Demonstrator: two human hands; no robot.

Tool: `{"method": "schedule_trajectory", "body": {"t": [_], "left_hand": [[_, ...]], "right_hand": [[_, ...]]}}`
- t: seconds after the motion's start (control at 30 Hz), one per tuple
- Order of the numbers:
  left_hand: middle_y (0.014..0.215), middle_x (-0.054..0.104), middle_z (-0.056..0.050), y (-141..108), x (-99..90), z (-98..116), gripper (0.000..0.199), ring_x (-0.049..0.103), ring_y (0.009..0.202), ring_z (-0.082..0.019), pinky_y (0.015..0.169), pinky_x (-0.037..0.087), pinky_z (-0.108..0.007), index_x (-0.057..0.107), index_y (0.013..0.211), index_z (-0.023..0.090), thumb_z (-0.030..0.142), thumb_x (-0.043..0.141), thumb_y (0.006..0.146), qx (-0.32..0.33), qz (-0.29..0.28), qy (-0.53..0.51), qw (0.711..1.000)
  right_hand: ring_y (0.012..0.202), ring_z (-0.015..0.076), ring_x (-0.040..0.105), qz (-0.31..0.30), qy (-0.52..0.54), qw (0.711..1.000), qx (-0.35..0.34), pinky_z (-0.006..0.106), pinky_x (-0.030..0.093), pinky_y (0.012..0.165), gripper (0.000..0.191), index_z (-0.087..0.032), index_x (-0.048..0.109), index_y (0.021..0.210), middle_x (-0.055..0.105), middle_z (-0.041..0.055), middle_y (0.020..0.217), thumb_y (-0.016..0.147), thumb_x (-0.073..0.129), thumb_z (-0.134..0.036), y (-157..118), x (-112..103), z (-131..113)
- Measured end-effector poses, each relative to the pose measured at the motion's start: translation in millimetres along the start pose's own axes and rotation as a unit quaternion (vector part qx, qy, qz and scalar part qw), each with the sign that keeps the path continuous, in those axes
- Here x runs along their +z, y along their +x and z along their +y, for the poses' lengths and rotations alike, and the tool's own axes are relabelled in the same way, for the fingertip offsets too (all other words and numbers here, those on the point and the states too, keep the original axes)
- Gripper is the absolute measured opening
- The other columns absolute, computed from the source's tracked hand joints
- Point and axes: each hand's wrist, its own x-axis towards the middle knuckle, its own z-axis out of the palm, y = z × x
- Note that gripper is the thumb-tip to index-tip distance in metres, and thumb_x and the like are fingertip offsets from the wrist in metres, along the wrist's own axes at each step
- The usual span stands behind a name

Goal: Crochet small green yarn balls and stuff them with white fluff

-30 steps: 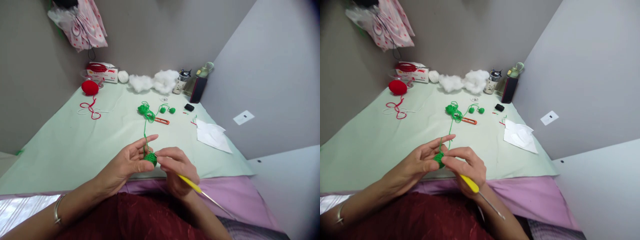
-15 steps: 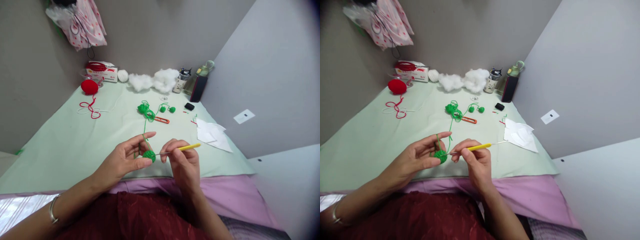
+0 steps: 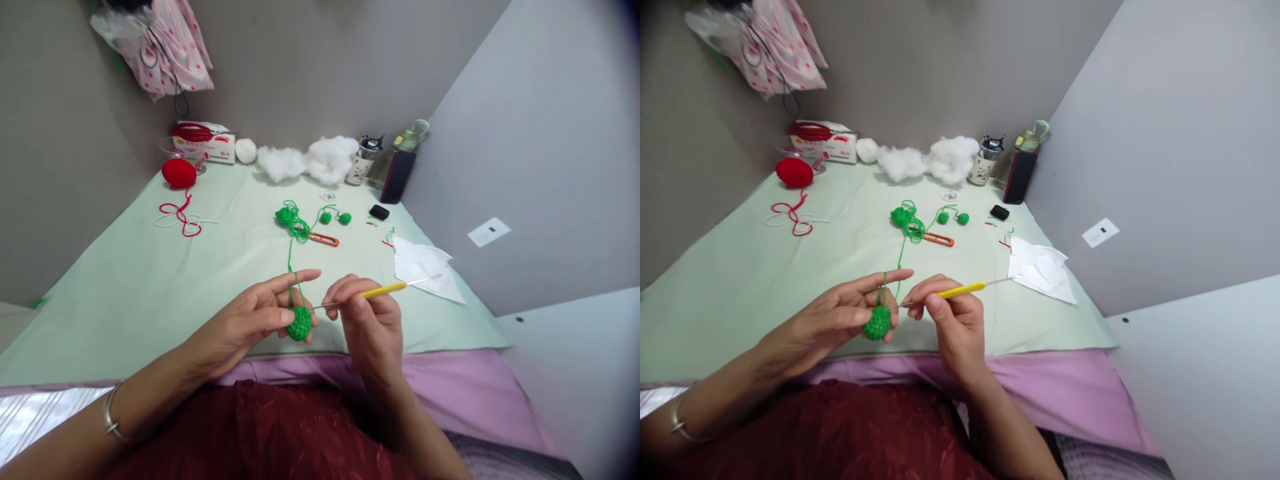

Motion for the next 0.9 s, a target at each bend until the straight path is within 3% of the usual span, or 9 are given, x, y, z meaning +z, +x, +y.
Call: {"method": "schedule_trajectory", "body": {"t": [0.1,0.2,0.33,0.43,0.57,0.7,0.9], "left_hand": [[0.094,0.065,-0.002,0.6,-3.7,0.8,0.05,0.065,0.085,-0.016,0.08,0.048,-0.029,0.065,0.137,0.023,0.025,0.068,0.087,-0.002,-0.027,-0.015,1.0],[0.094,0.064,-0.002,-0.2,-6.1,1.1,0.049,0.064,0.086,-0.015,0.083,0.048,-0.029,0.067,0.136,0.025,0.028,0.072,0.087,0.002,-0.013,0.017,1.0],[0.104,0.065,-0.002,-1.2,-5.2,1.2,0.064,0.062,0.101,-0.018,0.096,0.046,-0.032,0.062,0.14,0.033,0.025,0.083,0.08,0.005,0.048,0.108,0.993],[0.101,0.062,0.0,-0.2,-1.9,1.7,0.073,0.06,0.1,-0.018,0.098,0.045,-0.034,0.06,0.141,0.034,0.026,0.088,0.074,0.015,0.072,0.152,0.986],[0.092,0.055,0.003,0.8,3.4,2.5,0.083,0.058,0.096,-0.015,0.105,0.04,-0.033,0.054,0.147,0.034,0.029,0.09,0.072,0.037,0.096,0.201,0.974],[0.092,0.052,0.005,-1.1,6.3,3.6,0.085,0.055,0.092,-0.013,0.1,0.041,-0.03,0.054,0.147,0.038,0.03,0.09,0.071,0.059,0.134,0.245,0.959],[0.096,0.058,0.003,-3.3,4.6,6.2,0.079,0.054,0.094,-0.015,0.098,0.042,-0.031,0.059,0.142,0.034,0.029,0.091,0.07,0.074,0.135,0.262,0.953]], "right_hand": [[0.065,0.012,0.059,0.024,0.043,0.998,0.047,0.025,0.047,0.061,0.019,-0.02,0.076,0.085,0.068,0.0022,0.076,0.098,0.064,-0.028,2.8,0.5,-3.2],[0.061,0.011,0.057,0.016,0.073,0.994,0.074,0.025,0.045,0.059,0.02,-0.021,0.075,0.084,0.067,0.0011,0.074,0.098,0.065,-0.031,3.9,1.0,-3.8],[0.074,0.0151,0.064,-0.033,-0.008,0.999,0.005,0.029,0.051,0.066,0.015,-0.026,0.079,0.094,0.073,0.0037,0.085,0.098,0.065,-0.029,0.1,2.8,0.0],[0.093,0.02,0.068,-0.055,-0.109,0.991,-0.046,0.035,0.056,0.079,0.016,-0.028,0.081,0.102,0.077,0.0061,0.098,0.098,0.065,-0.027,-3.0,5.7,1.2],[0.095,0.0211,0.07,-0.068,-0.139,0.986,-0.063,0.039,0.058,0.083,0.017,-0.03,0.08,0.104,0.079,0.0048,0.097,0.098,0.065,-0.028,-2.9,8.0,0.9],[0.084,0.0181,0.069,-0.044,-0.095,0.994,-0.04,0.034,0.056,0.073,0.016,-0.029,0.079,0.1,0.079,0.0037,0.094,0.099,0.064,-0.03,-1.7,6.5,5.0],[0.072,0.0138,0.064,-0.018,0.006,1.0,0.015,0.029,0.052,0.067,0.014,-0.026,0.077,0.096,0.079,0.0032,0.093,0.099,0.064,-0.029,-0.5,6.5,8.2]]}}
